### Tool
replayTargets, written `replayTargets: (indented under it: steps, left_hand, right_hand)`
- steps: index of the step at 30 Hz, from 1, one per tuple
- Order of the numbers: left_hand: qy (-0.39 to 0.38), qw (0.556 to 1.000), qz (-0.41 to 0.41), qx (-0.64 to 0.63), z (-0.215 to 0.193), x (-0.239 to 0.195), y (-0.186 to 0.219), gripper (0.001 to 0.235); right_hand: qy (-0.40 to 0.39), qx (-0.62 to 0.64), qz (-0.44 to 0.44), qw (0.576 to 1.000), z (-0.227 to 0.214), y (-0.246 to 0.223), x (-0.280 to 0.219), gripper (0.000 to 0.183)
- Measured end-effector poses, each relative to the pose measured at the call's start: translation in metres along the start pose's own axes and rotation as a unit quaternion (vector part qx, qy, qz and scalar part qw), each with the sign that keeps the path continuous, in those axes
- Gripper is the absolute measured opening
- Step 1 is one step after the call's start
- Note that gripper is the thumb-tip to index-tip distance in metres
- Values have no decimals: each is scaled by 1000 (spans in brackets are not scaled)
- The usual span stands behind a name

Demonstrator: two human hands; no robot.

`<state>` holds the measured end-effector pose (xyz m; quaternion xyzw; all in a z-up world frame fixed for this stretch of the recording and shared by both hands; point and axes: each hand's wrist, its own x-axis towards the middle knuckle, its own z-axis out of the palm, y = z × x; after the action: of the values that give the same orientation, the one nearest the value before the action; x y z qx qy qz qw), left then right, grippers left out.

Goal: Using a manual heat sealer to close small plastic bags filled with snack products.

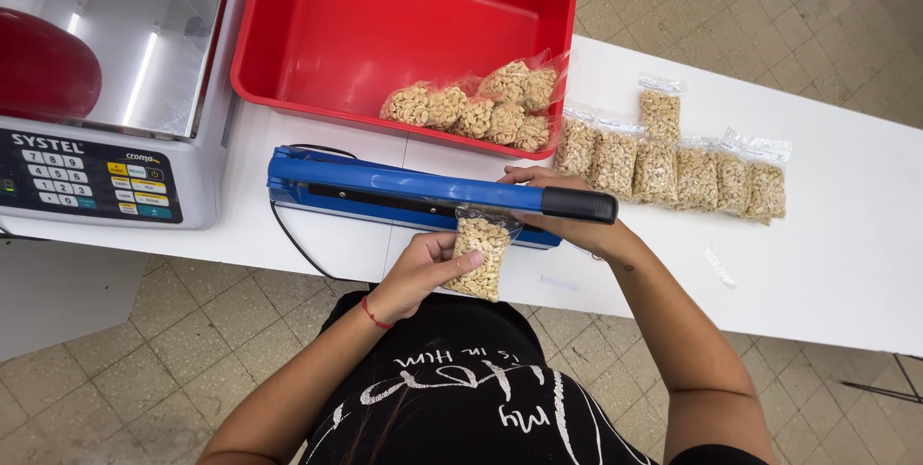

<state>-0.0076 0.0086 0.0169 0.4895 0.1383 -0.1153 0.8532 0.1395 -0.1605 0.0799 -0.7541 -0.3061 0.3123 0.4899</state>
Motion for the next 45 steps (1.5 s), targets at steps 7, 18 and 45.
replayTargets:
  steps: [7, 18, 45]
  left_hand:
    - [-38, 997, 37, 56, -6, -2, -6, 40]
    - [-24, 844, 327, 425, -20, 5, -7, 36]
    - [104, 709, 450, 533, 14, 6, 6, 27]
  right_hand:
    - [84, -46, 61, 994, 24, 34, -30, 30]
    - [237, -314, -222, 892, 79, 58, -60, 3]
    - [358, -396, -130, 835, 64, 177, -190, 8]
